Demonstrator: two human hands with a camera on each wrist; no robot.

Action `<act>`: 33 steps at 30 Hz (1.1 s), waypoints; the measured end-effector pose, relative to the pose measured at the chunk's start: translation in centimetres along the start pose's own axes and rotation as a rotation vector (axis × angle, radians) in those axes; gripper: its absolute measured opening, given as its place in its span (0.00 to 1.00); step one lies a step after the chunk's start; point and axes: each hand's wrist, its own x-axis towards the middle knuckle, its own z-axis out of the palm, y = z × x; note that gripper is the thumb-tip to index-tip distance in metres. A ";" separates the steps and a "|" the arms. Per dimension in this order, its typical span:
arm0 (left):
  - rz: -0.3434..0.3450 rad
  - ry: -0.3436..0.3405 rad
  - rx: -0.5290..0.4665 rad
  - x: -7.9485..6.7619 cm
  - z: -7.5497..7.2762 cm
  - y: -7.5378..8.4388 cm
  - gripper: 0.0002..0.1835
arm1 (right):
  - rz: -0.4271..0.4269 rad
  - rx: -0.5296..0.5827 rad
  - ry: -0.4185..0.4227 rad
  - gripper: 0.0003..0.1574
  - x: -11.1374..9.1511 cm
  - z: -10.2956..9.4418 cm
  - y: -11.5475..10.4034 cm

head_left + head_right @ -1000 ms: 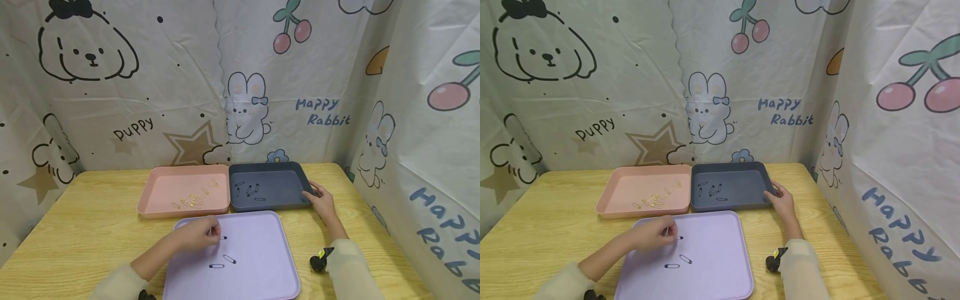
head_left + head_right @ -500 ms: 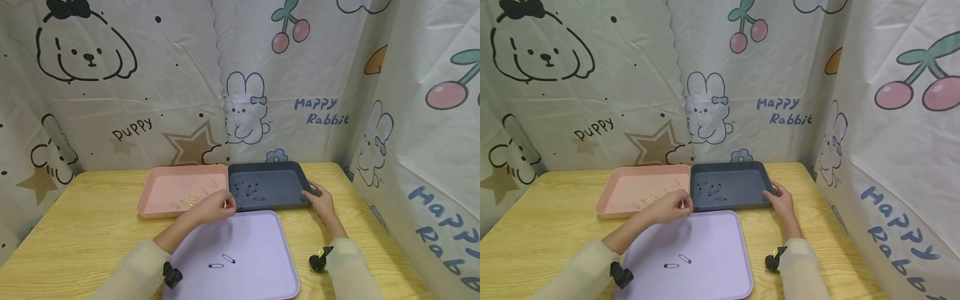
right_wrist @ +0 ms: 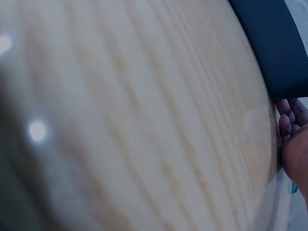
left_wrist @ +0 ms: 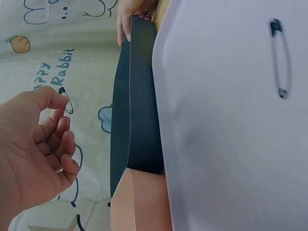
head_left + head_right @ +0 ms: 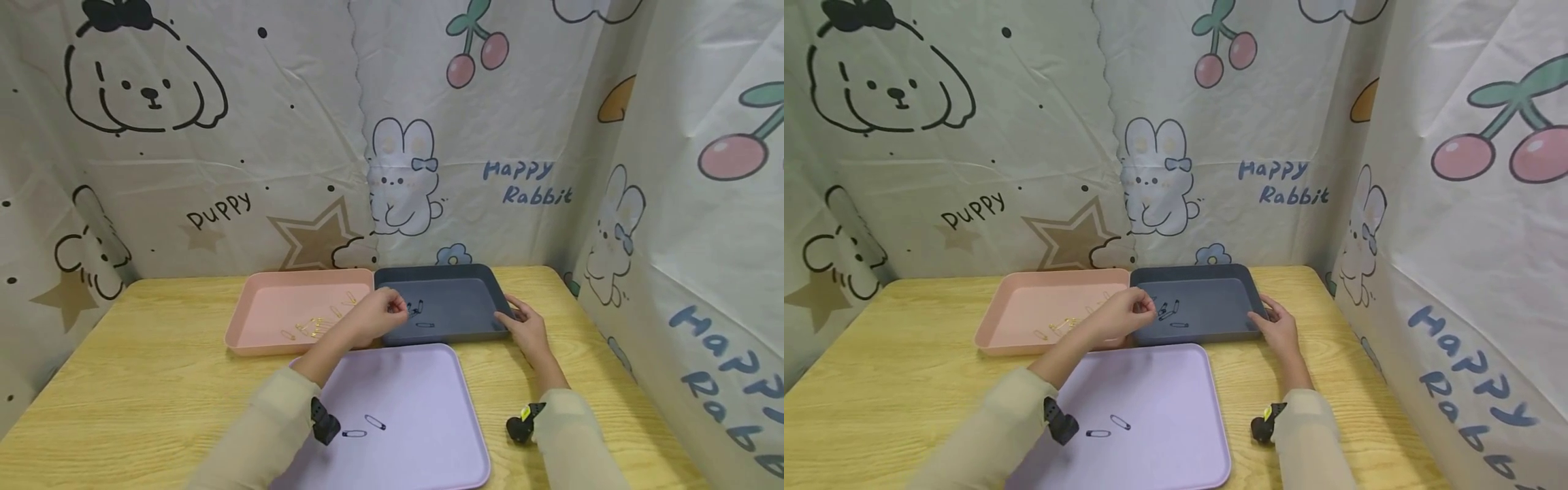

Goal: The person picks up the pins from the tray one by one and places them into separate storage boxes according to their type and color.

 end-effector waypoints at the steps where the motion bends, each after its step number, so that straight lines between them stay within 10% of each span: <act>1: 0.002 0.004 -0.009 0.3 0.0 0.1 0.04 | -0.001 0.003 0.001 0.37 0.0 0.0 0.0; 33: 0.011 0.062 -0.056 5.1 3.4 0.3 0.06 | -0.007 0.007 0.012 0.35 -0.2 0.1 -0.3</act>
